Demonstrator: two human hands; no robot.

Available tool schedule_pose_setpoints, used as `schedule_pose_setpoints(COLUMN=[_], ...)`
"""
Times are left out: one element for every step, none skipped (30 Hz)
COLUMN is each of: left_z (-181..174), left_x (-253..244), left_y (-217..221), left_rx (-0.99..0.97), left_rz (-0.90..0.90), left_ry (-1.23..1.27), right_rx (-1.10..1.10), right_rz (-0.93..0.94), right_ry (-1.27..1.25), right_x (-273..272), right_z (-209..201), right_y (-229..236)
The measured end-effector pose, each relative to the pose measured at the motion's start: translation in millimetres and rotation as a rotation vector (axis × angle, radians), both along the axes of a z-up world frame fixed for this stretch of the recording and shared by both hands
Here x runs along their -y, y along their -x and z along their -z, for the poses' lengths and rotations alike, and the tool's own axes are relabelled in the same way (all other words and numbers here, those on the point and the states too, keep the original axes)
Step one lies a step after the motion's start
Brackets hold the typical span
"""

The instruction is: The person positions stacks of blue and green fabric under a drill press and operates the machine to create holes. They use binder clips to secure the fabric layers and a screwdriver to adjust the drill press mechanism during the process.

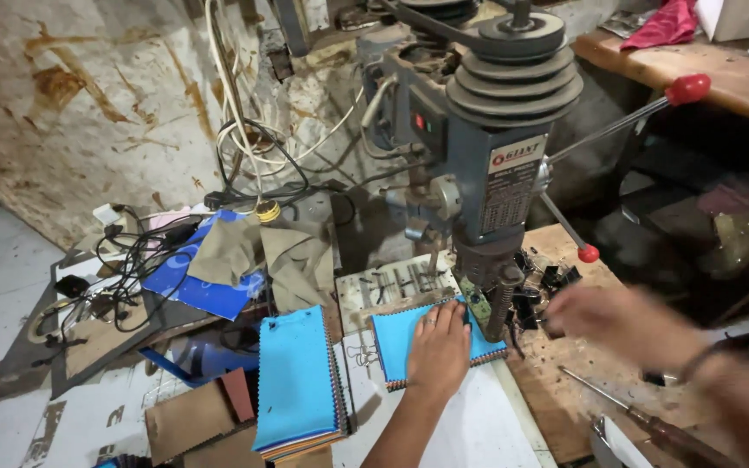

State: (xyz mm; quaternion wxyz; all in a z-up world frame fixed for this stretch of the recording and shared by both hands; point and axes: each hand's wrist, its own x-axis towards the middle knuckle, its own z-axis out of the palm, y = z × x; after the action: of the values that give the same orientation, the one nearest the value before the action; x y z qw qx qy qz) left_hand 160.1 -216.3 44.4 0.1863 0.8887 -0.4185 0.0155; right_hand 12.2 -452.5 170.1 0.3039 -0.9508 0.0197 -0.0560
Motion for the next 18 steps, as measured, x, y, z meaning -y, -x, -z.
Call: schedule_pose_setpoints(left_z=[4.3,9.4,14.3,10.3,5.8,-0.5,0.2,0.6,1.0,-1.7,-4.1,-5.3,-2.8,0.4,3.7,3.8,3.7,2.7], left_x=[0.8,0.8,1.7,-0.2,-1.7,-1.5,-0.9,-1.5,-2.3,-2.3,-2.3,-3.5,-1.5,-1.8,-1.5,-1.7,-1.8,-1.0], left_y=[-2.4,-4.0,-5.0,-3.2,-0.8,-1.0,-0.8,-0.8,-0.9,-0.2,0.2,2.8,2.4,1.6,0.7,1.8,2.5,1.7], left_rx=[-0.003,0.035,0.072,0.071,0.043,0.020,0.025,-0.005,-0.036,-0.029,-0.034,-0.043,-0.041,0.005,0.051,0.053,0.059,0.066], left_rz=[-0.001,0.004,0.010,0.016,0.014,0.014,0.022,0.018,0.014,0.020,0.003,-0.016,-0.013,-0.014,-0.015,-0.010,-0.016,-0.024], left_ry=[0.004,0.040,0.076,0.074,0.085,0.099,0.100,0.116,0.131,0.134,0.098,0.060,0.061,0.077,0.092,0.084,0.086,0.090], right_rx=[-0.003,0.228,0.460,0.459,0.450,0.440,0.446,0.091,-0.259,-0.250,-0.453,-0.659,-0.657,-0.594,-0.523,-0.521,-0.448,-0.373], right_rz=[-0.001,0.006,0.016,0.022,0.262,0.502,0.508,0.508,0.515,0.521,0.449,0.366,0.370,0.423,0.472,0.473,0.527,0.577], right_ry=[0.004,-0.006,-0.015,-0.015,-0.127,-0.237,-0.236,-0.196,-0.174,-0.174,-0.220,-0.265,-0.266,-0.504,-0.743,-0.753,-0.762,-0.767], right_x=[-9.4,-19.9,-30.8,-33.2,-35.2,-36.7,-32.8,-29.6,-26.5,-26.6,-26.3,-26.2,-31.5,-38.2,-44.5,-44.8,-45.2,-44.9], right_z=[-50.1,-98.0,-144.6,-161.4,-178.6,-197.3,-196.0,-194.4,-192.8,-154.8,-116.6,-77.6,-40.2,-0.7,38.8,61.6,84.1,105.3], right_y=[-3.5,2.5,16.3,14.7,13.5,12.0,12.1,12.1,12.1,4.9,-3.0,-10.9,-21.2,-31.8,-42.8,-52.2,-61.8,-73.6])
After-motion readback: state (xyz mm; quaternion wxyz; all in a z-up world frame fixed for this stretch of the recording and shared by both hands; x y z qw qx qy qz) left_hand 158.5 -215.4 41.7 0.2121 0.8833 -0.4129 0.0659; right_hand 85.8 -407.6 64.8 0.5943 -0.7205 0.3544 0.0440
